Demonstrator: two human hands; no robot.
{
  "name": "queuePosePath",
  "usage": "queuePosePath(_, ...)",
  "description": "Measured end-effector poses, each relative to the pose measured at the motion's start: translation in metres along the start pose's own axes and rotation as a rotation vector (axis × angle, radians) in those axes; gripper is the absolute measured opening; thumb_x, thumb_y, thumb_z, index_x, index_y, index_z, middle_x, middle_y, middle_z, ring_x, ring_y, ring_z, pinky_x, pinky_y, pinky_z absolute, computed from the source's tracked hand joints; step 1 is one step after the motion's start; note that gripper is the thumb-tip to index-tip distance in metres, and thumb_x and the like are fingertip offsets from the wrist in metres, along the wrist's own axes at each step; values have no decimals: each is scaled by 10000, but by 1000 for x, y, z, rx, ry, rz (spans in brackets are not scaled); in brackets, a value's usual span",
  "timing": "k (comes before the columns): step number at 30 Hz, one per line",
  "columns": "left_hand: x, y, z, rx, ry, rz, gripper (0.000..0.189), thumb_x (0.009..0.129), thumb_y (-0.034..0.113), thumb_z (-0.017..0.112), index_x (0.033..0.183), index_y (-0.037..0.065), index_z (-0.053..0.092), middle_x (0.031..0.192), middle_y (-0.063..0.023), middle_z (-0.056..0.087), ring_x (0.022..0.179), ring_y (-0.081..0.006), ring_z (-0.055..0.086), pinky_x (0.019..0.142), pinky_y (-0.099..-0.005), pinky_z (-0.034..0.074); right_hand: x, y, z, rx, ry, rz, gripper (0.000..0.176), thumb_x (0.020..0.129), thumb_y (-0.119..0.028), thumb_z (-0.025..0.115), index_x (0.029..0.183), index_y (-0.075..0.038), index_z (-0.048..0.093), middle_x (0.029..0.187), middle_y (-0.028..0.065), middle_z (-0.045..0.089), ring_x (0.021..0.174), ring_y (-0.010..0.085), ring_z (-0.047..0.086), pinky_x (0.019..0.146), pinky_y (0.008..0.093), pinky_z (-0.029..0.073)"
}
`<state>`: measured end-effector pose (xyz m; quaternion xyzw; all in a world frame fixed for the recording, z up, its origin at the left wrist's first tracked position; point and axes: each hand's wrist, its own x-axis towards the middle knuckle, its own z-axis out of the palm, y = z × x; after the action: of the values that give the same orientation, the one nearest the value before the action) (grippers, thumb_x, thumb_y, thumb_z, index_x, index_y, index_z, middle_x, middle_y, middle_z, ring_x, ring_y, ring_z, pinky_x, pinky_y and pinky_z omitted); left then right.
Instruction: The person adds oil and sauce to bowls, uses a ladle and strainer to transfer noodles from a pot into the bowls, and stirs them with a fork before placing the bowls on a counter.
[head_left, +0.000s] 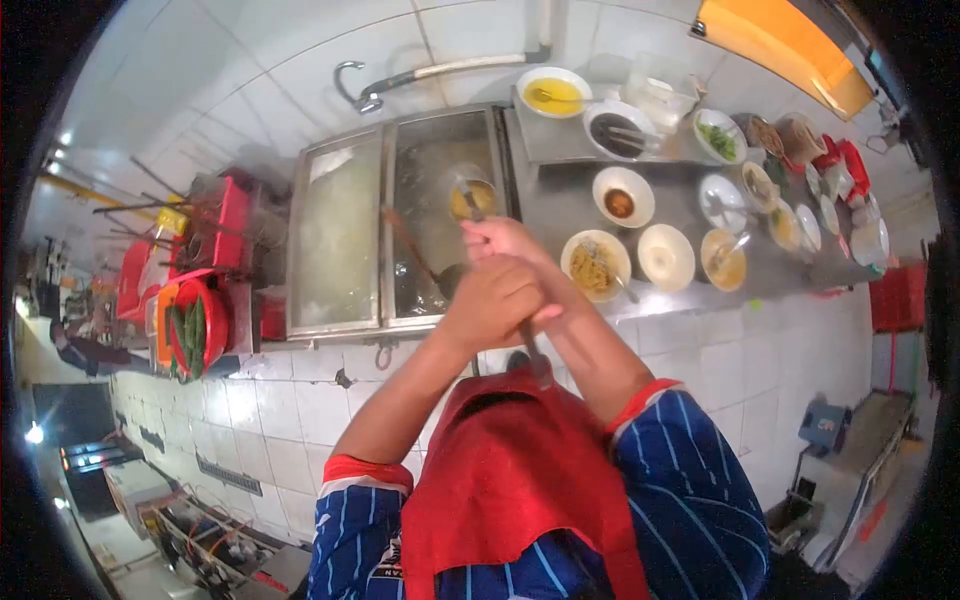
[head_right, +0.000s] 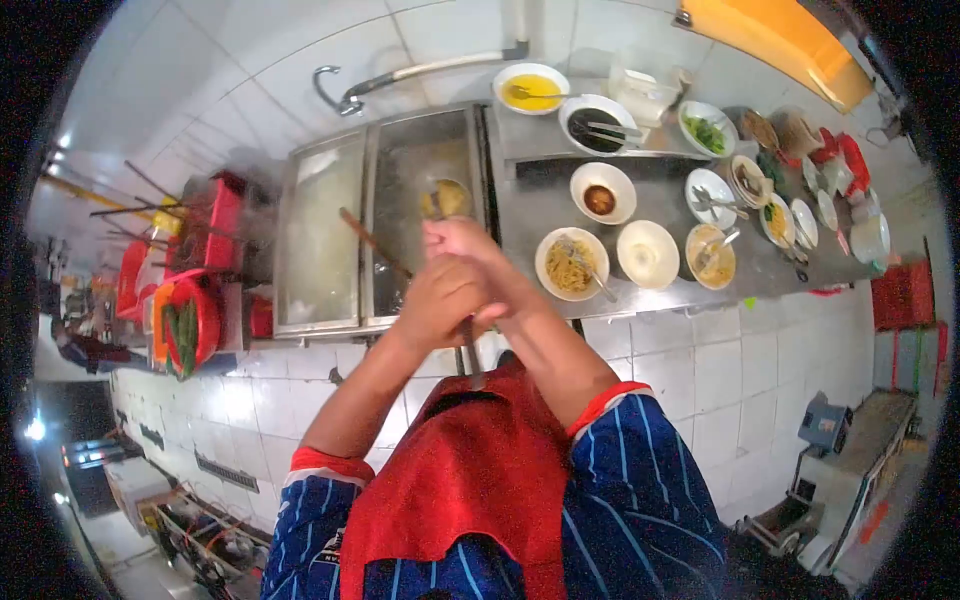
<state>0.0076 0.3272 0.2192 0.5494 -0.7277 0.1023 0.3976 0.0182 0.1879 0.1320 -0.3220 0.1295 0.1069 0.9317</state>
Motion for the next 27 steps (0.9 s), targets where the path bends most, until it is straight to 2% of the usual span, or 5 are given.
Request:
queuePosePath(3,-27,31,20,-13,297,-509,640,775,142,770,1314,52,437,1316,-207,422,1265,-391,403,1093,-437,307,-20,-10,23,-214,256,-41,208,952,-152,564,758,-107,505,636,-47,435,519,55,426,447,215,328)
queuePosePath(17,-427,193,105,-954,172,-1827,468,978,332,551,1309,3,512,1170,-125,620,1091,-205,573,947,-307,453,-67,-48,115,-296,103,-317,263,1004,-232,497,1208,-67,523,702,-55,421,500,40,366,437,201,307)
queuePosePath(20,-384,229,62,-788,-347,-1603,575,948,354,595,1368,-14,455,1209,-176,607,1102,-225,581,963,-334,452,-35,5,74,-274,245,-212,193,1006,-281,510,1083,-104,499,609,-66,340,455,48,312,394,215,270)
queuePosePath(23,-333,204,39,-434,242,-1589,605,940,294,619,1415,0,386,1333,-233,541,1286,-286,486,1076,-379,365,-9,24,38,-245,268,-82,166,1004,-255,501,1050,-96,489,600,-64,377,453,50,342,391,214,287)
queuePosePath(27,-111,169,-101,-122,387,-525,774,940,577,457,1481,41,321,1534,-181,329,1464,-379,188,1173,-509,103,5,41,25,-254,265,-41,125,1002,-214,482,990,-91,502,598,-60,418,448,62,374,400,218,316)
